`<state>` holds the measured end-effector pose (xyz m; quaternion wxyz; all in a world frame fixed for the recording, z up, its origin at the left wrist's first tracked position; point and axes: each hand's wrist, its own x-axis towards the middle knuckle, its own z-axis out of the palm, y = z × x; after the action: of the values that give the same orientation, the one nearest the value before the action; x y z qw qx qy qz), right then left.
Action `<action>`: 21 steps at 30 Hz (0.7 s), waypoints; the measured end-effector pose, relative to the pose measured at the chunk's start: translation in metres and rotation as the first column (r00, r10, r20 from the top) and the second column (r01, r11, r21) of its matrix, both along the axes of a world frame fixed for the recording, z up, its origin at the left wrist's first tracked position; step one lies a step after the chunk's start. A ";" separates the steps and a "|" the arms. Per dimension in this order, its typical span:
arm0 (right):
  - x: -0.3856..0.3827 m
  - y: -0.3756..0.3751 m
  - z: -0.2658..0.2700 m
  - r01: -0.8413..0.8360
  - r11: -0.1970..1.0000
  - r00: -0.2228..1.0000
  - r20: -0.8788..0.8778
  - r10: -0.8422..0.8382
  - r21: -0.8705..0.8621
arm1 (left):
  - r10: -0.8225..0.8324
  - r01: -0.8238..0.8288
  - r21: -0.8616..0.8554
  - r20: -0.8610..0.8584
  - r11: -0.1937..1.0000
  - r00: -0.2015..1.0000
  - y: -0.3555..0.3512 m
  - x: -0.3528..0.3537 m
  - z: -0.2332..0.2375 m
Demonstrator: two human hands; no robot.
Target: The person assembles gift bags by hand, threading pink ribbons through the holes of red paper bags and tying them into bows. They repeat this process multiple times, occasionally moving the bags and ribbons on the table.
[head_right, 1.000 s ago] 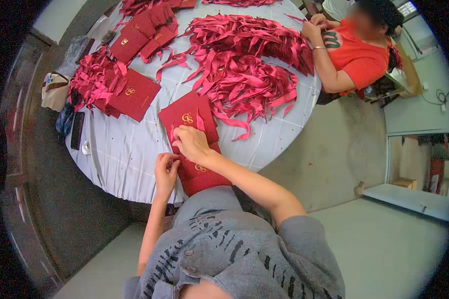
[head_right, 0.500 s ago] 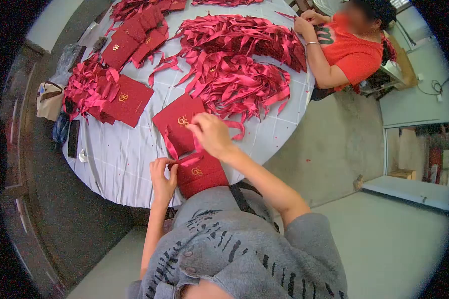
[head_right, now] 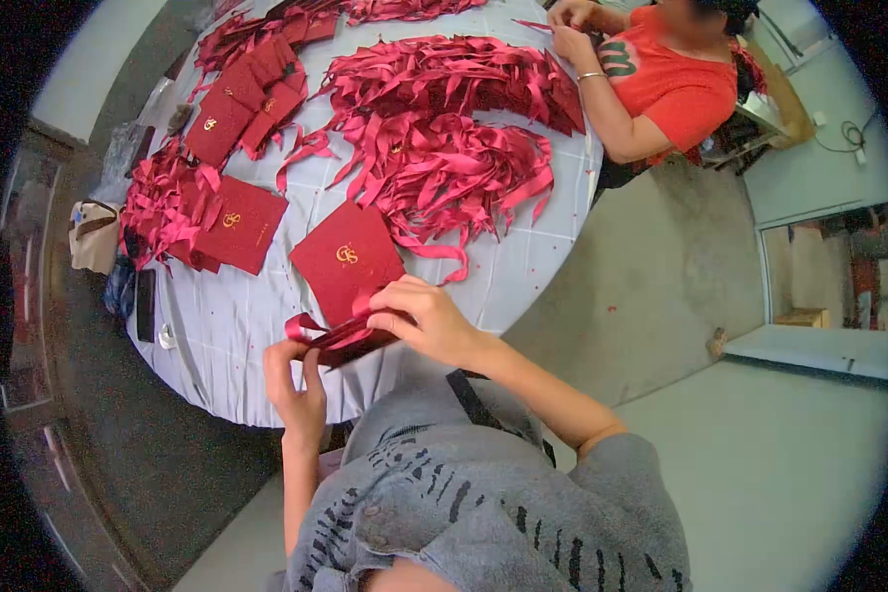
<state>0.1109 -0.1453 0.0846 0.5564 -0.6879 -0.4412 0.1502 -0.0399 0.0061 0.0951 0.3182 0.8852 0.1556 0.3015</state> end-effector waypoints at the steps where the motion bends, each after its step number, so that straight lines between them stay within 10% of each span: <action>1: 0.001 0.000 0.002 -0.024 1.000 0.998 0.055 0.025 -0.009 | -0.003 0.003 0.005 0.004 1.000 1.000 0.000 -0.001 -0.002; 4: 0.000 0.000 -0.018 -0.002 1.000 0.996 0.092 0.002 -0.001 | 0.014 -0.023 -0.177 -0.052 0.984 0.999 -0.005 -0.003 -0.013; 10: -0.004 -0.003 -0.015 0.017 1.000 0.997 0.080 -0.016 -0.013 | 0.177 -0.176 0.024 -0.019 0.984 0.984 -0.012 -0.003 -0.017; 16: -0.031 0.024 0.019 0.334 0.930 0.939 0.031 -0.342 0.154 | -0.111 0.067 -0.358 -0.104 0.931 0.988 -0.027 -0.008 -0.003; 21: -0.059 0.049 0.037 0.046 0.999 0.984 0.171 -0.046 0.003 | -0.118 0.133 -0.477 0.063 0.869 0.991 -0.030 -0.013 -0.035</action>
<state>0.0521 -0.0959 0.1219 0.5195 -0.7086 -0.4712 0.0781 -0.0524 -0.0244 0.0601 0.5490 0.7821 0.1626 0.2460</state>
